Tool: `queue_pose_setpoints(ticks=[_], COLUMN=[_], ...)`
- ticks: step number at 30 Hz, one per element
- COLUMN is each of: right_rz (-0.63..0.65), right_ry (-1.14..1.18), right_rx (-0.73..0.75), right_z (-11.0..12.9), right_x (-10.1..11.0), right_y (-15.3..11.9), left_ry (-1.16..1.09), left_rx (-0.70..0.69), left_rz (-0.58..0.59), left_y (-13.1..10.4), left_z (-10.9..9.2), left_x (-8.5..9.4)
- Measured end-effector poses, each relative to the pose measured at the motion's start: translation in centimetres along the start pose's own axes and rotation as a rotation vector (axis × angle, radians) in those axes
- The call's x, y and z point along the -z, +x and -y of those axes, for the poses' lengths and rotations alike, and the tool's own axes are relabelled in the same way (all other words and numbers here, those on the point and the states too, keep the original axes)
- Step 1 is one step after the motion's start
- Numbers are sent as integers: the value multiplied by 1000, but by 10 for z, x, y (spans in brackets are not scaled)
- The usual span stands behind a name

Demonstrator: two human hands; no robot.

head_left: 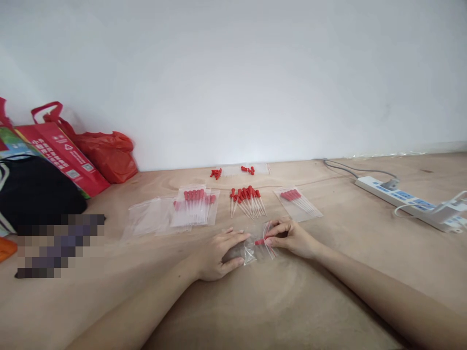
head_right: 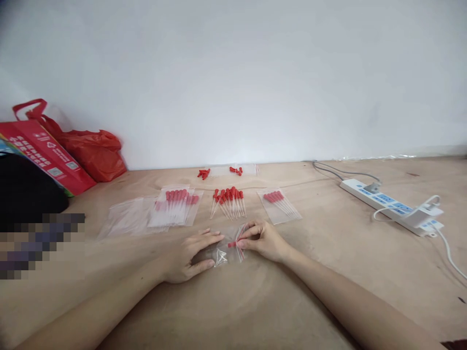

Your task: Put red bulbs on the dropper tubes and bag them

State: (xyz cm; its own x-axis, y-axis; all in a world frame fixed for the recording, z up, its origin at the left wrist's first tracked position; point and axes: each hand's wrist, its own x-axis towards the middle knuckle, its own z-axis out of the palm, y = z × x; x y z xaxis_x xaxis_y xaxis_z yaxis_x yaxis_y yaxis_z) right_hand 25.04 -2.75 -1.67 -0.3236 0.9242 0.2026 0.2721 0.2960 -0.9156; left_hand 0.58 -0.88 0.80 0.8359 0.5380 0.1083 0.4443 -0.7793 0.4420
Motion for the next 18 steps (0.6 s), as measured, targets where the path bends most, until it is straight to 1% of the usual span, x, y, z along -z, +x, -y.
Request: queue_pose_setpoints(ticks=[4, 6, 7, 8, 10, 12, 13, 14, 16, 18], right_rz=[83, 100, 87, 49, -107, -278, -334, -359, -365, -411], right_ry=[-105, -75, -38, 1, 34, -27, -89, -161, -285, -351], right_rx=[54, 44, 12, -35, -151, -232, -249, -248, -258, -347], right_z=[2, 2, 0, -2, -7, -12, -14, -15, -15, -15], right_x=[3, 6, 8, 11, 19, 29, 34, 37, 40, 36], right_y=[-1, -3, -4, -4, -3, 5, 12, 21, 43, 68], left_ry=[-18, -11, -4, 2, 12, 23, 30, 38, 51, 64], left_rx=[-30, -38, -37, -35, -32, -33, -34, -35, -34, -36], left_rz=[17, 39, 48, 52, 57, 59, 59, 59, 56, 47], left_y=[0, -1, -1, -1, -2, -2, -2, -2, -2, -2], left_z=[1, 1, 1, 1, 1, 1, 1, 1, 2, 3], left_x=[1, 2, 2, 3, 4, 3, 3, 3, 1, 1])
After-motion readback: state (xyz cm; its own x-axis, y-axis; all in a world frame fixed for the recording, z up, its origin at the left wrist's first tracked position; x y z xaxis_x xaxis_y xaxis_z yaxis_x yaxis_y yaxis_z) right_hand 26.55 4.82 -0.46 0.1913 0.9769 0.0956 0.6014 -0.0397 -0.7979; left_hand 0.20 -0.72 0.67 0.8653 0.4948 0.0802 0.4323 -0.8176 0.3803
